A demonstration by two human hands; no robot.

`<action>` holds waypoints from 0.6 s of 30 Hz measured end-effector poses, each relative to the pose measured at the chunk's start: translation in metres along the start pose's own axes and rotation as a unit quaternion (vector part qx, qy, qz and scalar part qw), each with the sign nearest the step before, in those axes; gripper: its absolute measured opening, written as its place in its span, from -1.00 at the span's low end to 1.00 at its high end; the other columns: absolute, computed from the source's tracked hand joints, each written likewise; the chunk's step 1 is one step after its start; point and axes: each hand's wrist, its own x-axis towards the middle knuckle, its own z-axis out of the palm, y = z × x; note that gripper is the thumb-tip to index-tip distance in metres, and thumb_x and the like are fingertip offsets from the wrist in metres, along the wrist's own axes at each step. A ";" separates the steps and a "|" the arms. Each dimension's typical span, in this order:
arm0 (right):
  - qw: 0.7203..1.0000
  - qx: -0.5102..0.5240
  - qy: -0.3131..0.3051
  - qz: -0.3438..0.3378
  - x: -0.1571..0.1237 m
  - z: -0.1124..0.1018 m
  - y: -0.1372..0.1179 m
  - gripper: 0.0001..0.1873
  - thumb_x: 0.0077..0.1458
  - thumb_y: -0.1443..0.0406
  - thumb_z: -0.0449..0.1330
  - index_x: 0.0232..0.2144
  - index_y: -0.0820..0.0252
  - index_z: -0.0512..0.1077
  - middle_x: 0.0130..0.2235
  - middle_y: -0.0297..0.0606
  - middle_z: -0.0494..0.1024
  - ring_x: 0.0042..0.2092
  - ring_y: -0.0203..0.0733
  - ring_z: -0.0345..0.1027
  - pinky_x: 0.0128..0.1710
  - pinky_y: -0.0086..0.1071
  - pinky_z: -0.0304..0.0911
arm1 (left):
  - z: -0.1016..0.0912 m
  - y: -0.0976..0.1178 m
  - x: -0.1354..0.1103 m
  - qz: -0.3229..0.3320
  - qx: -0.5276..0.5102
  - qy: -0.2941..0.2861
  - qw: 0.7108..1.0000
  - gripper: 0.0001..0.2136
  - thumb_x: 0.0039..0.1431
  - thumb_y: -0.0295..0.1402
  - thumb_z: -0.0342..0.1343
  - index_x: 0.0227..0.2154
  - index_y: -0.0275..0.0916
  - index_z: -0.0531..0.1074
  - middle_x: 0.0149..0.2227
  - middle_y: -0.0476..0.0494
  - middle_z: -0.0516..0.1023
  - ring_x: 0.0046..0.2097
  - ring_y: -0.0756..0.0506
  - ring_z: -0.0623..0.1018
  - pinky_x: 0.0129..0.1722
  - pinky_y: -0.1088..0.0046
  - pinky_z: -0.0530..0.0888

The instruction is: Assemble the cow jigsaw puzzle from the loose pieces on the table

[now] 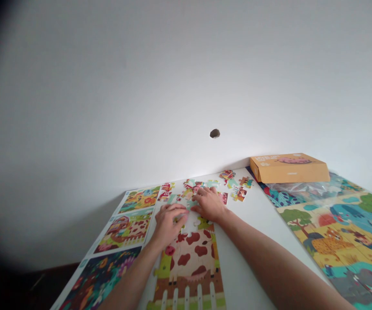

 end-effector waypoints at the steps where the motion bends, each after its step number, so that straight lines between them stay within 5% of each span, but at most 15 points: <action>1: 1.000 -0.007 -0.003 0.001 0.000 -0.001 -0.002 -0.74 0.23 0.11 0.19 -0.14 0.11 0.52 -0.11 -0.15 0.51 -0.06 -0.05 0.35 -0.01 -0.17 0.10 | 0.000 0.000 0.000 -0.001 0.004 -0.002 1.000 -0.82 0.15 -0.36 0.16 -0.26 -0.02 0.64 -0.08 0.00 0.62 0.00 -0.18 0.46 0.10 0.22 0.31; 9: 1.000 -0.006 0.003 0.015 -0.001 -0.005 -0.003 -0.79 0.23 0.27 0.14 -0.11 0.08 0.51 -0.08 -0.16 0.55 -0.01 -0.03 0.33 0.01 -0.14 0.11 | 0.002 0.001 0.000 -0.006 0.024 -0.003 1.000 -0.80 0.17 -0.35 0.13 -0.23 -0.01 0.64 -0.02 -0.02 0.59 0.04 -0.20 0.42 0.12 0.19 0.28; 14: 0.999 0.008 0.013 0.050 -0.002 0.000 0.002 -0.58 0.26 0.15 0.11 0.15 -0.01 0.33 0.24 -0.17 0.35 0.24 0.11 0.09 0.19 0.18 -0.10 | 0.002 0.002 -0.003 -0.011 0.038 -0.008 0.999 -0.76 0.16 -0.32 0.14 -0.15 0.04 0.61 0.10 0.00 0.53 0.13 -0.27 0.34 0.16 0.07 0.21; 18: 0.996 -0.009 0.014 0.084 -0.002 0.005 0.004 -0.62 0.32 0.09 0.03 0.11 0.00 0.37 0.18 -0.17 0.41 0.25 0.15 0.08 0.22 0.35 -0.30 | 0.003 0.004 -0.005 -0.024 0.051 -0.008 0.998 -0.73 0.15 -0.30 0.15 -0.10 0.11 0.57 0.13 0.04 0.51 0.17 -0.32 0.29 0.18 -0.06 0.14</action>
